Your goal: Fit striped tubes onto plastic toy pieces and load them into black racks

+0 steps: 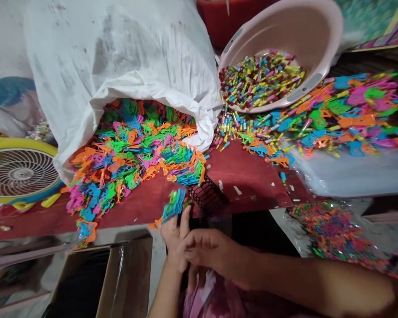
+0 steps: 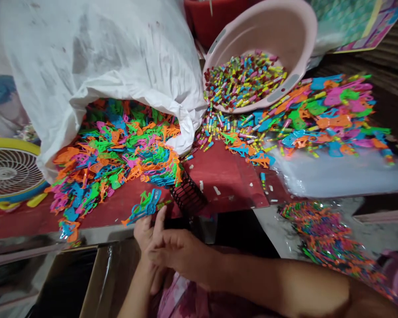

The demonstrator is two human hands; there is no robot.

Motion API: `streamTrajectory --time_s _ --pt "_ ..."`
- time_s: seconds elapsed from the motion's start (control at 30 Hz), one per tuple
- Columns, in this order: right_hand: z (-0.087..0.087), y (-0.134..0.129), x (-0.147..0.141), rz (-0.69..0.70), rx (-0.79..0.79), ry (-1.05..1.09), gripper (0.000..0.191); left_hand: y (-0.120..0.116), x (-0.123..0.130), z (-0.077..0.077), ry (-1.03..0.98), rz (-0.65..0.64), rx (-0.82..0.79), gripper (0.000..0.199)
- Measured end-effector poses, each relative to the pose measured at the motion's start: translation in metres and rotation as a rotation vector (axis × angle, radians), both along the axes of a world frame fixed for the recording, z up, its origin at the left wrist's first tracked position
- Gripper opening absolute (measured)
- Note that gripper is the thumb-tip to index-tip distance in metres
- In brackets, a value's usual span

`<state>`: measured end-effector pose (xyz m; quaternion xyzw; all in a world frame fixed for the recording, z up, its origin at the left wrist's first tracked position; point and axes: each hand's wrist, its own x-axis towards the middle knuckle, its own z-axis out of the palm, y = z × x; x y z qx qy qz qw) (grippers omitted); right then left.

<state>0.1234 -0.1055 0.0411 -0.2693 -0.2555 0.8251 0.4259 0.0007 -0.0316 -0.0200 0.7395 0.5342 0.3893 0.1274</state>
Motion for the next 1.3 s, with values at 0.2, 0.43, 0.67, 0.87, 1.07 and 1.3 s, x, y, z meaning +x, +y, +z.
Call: streamTrajectory --time_s 0.2,0.43,0.67,0.87,1.07,1.3 --pt "-0.009 0.007 0.052 -0.389 0.251 -0.674 0.015 0.017 0.004 0.005 0.007 -0.097 0.113 0.022" --pt "-0.019 0.026 0.092 -0.678 0.325 -0.883 0.019 0.027 0.007 0.003 0.021 -0.144 0.096 0.019" --pt "-0.032 0.034 0.108 -0.775 0.319 -0.831 0.017 0.031 0.006 0.016 0.214 -0.157 0.056 0.022" --pt "-0.036 0.034 0.108 -0.773 0.370 -0.831 0.015 0.033 0.012 0.027 0.355 -0.127 0.069 0.024" --pt "-0.033 0.035 0.108 -0.773 0.364 -0.906 0.014 0.035 0.012 0.019 0.124 -0.109 -0.041 0.027" --pt "-0.037 0.043 0.103 -0.674 0.608 -1.198 0.023 0.038 0.020 0.020 -0.047 -0.058 -0.171 0.026"
